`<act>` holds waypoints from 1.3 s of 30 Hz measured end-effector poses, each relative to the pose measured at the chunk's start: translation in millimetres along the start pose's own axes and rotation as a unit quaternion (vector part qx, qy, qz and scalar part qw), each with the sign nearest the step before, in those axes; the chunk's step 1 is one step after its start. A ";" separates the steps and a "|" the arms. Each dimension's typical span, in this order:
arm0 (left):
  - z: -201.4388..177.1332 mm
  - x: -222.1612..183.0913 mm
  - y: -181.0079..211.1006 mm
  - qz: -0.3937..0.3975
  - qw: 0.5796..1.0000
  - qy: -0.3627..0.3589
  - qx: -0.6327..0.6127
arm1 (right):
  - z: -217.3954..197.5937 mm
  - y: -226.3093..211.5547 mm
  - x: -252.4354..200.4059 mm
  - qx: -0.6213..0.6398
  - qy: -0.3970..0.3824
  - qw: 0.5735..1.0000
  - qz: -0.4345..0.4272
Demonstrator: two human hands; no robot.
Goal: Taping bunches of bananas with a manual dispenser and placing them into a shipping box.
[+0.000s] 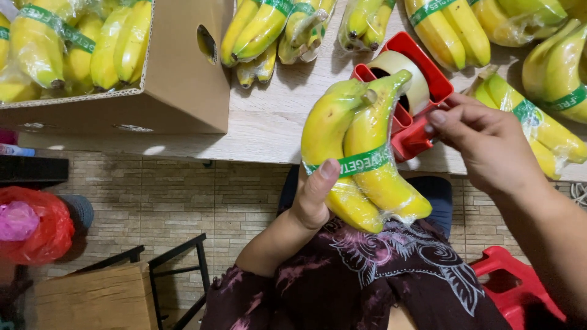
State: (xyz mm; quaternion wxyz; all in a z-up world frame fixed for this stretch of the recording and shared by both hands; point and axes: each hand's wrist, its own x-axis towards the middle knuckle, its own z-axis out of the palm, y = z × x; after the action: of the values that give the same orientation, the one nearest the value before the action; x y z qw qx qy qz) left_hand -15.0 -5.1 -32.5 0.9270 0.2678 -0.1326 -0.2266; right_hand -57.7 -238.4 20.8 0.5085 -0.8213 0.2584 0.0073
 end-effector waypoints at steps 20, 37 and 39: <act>9.4 14.5 3.2 -0.009 0.997 0.063 -0.044 | -40.2 52.4 -73.7 -0.200 0.066 0.920 -0.330; 10.6 4.0 19.3 0.090 0.984 -0.014 0.154 | -6.4 -33.4 -39.7 -0.368 -0.124 0.895 -0.218; 12.5 8.2 16.3 0.083 0.990 -0.045 0.105 | 1.4 -15.7 -32.6 -0.213 -0.220 0.942 -0.139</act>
State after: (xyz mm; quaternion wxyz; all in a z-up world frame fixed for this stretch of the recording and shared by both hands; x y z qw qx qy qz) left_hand -6.8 -2.3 -12.1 0.9025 0.3408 -0.2193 -0.1457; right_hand -78.8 -218.2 42.1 0.3621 -0.9160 0.0153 0.1720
